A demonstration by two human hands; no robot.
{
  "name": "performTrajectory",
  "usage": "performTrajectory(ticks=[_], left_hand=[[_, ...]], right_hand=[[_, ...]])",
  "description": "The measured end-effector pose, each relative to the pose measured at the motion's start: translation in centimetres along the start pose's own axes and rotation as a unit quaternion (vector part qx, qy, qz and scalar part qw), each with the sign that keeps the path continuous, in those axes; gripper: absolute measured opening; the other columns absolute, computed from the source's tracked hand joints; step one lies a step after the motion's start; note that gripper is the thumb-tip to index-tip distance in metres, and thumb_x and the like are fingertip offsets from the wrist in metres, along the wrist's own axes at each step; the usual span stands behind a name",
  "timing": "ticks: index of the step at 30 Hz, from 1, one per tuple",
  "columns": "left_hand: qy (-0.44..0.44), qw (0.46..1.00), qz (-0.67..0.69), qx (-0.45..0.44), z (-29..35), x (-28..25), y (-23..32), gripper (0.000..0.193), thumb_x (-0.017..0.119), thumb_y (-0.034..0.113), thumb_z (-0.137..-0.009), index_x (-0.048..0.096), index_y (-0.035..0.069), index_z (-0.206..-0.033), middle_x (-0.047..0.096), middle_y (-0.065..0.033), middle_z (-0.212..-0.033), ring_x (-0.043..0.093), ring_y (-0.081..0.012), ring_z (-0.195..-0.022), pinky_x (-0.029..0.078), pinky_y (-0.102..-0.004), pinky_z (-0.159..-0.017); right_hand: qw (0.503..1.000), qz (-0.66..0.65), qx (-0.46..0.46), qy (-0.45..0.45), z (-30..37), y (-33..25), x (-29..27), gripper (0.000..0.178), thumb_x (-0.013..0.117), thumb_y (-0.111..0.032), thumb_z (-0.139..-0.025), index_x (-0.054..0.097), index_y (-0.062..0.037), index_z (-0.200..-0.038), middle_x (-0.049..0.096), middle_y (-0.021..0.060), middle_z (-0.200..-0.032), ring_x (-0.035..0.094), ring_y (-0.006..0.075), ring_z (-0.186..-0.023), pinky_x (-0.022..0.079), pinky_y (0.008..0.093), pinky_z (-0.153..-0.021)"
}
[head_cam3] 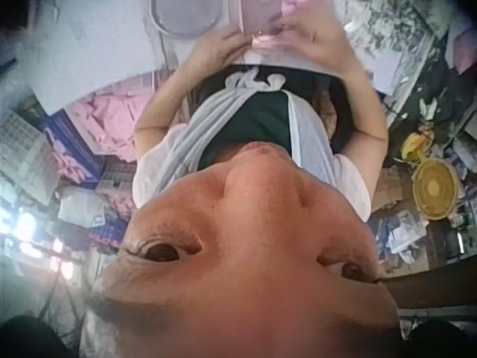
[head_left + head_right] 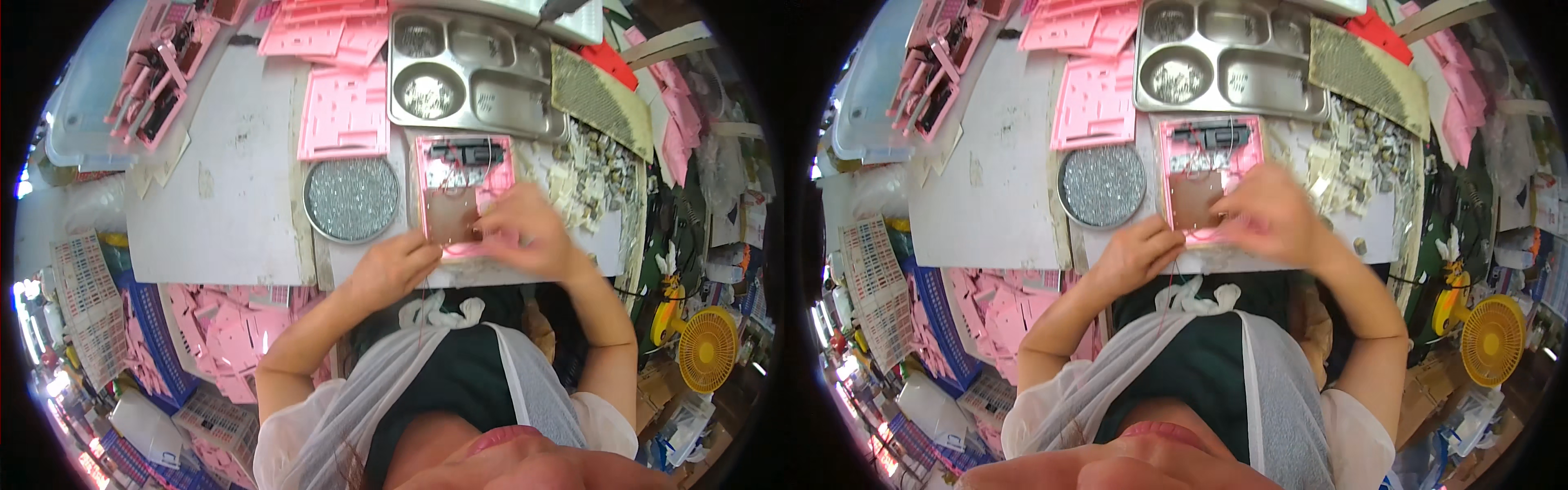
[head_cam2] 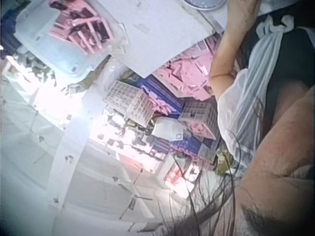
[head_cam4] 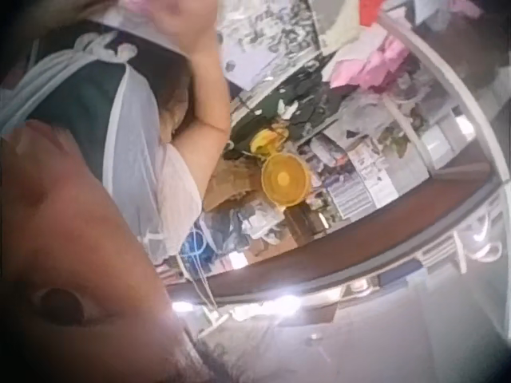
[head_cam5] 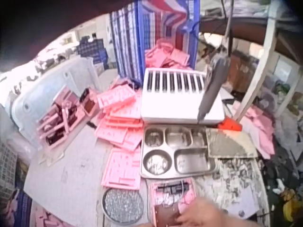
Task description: Assembling and soldering electronic components inside pink plastic toy housings at a factory workbench.
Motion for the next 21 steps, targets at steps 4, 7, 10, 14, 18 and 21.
performTrajectory(ticks=[4,7,10,14,18,21], left_hand=[[-0.021,0.999,-0.004,0.025,-0.7,-0.3,0.3,0.017,0.071,0.015,-0.087,0.064,0.008,-0.101,0.059,-0.0102,-0.092,0.064,-0.0306,-0.078,0.054,-0.0406,-0.065],[-0.059,0.998,-0.005,0.009,-1.2,0.1,-0.3,0.017,0.073,0.015,-0.086,0.066,0.007,-0.099,0.061,-0.0099,-0.09,0.065,-0.0308,-0.075,0.055,-0.0402,-0.065],[-0.061,0.998,0.004,0.014,-1.2,-0.1,-0.4,0.017,0.074,0.015,-0.086,0.066,0.007,-0.099,0.061,-0.0099,-0.091,0.066,-0.0308,-0.075,0.055,-0.0396,-0.065],[-0.062,0.998,0.016,-0.011,-0.7,-0.2,-0.5,0.018,0.074,0.015,-0.086,0.066,0.007,-0.1,0.062,-0.0094,-0.092,0.066,-0.0305,-0.076,0.055,-0.039,-0.064],[-0.06,0.998,0.034,0.002,-1.1,0.1,-0.4,0.018,0.075,0.014,-0.085,0.066,0.007,-0.099,0.06,-0.0078,-0.089,0.065,-0.0281,-0.073,0.055,-0.0381,-0.061],[-0.054,0.998,0.045,0.005,-1.3,-0.1,-0.5,0.017,0.075,0.014,-0.084,0.067,0.008,-0.098,0.059,-0.0077,-0.086,0.064,-0.0276,-0.071,0.054,-0.0381,-0.061]], right_hand=[[0.951,-0.045,0.248,0.178,-2.9,14.4,-16.0,0.014,0.067,-0.011,-0.091,0.068,0.0013,-0.098,0.068,0.0025,-0.089,0.062,0.0097,-0.086,0.052,0.0261,-0.08],[0.953,0.125,0.199,0.189,-9.4,20.1,-22.4,0.017,0.067,-0.013,-0.09,0.068,0.0009,-0.099,0.068,0.0019,-0.087,0.061,0.0113,-0.082,0.049,0.0278,-0.078],[0.95,0.251,0.093,0.162,-18.3,22.9,-23.5,0.018,0.066,-0.016,-0.088,0.07,-0.0046,-0.102,0.071,0.0071,-0.089,0.067,0.0205,-0.081,0.051,0.0331,-0.079],[0.837,0.513,0.068,0.179,-24.2,22.9,-26.1,0.019,0.067,-0.017,-0.084,0.069,-0.0045,-0.098,0.072,0.0122,-0.095,0.067,0.0323,-0.087,0.052,0.0387,-0.081],[0.862,0.472,0.128,0.131,-21.8,28.1,-30.3,0.017,0.068,-0.016,-0.085,0.069,-0.0075,-0.1,0.07,0.0098,-0.099,0.061,0.0326,-0.101,0.049,0.0404,-0.088],[0.863,0.481,0.003,0.156,-20.8,25.9,-28.8,0.015,0.066,-0.014,-0.089,0.066,-0.0083,-0.103,0.065,0.0083,-0.102,0.058,0.0313,-0.104,0.048,0.0404,-0.09]])
Point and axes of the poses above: each hand's wrist, its own z-axis away from the middle knuckle, its own x-axis out of the palm, y = z × x, the point moved 9 cm from there along -z, towards the middle knuckle
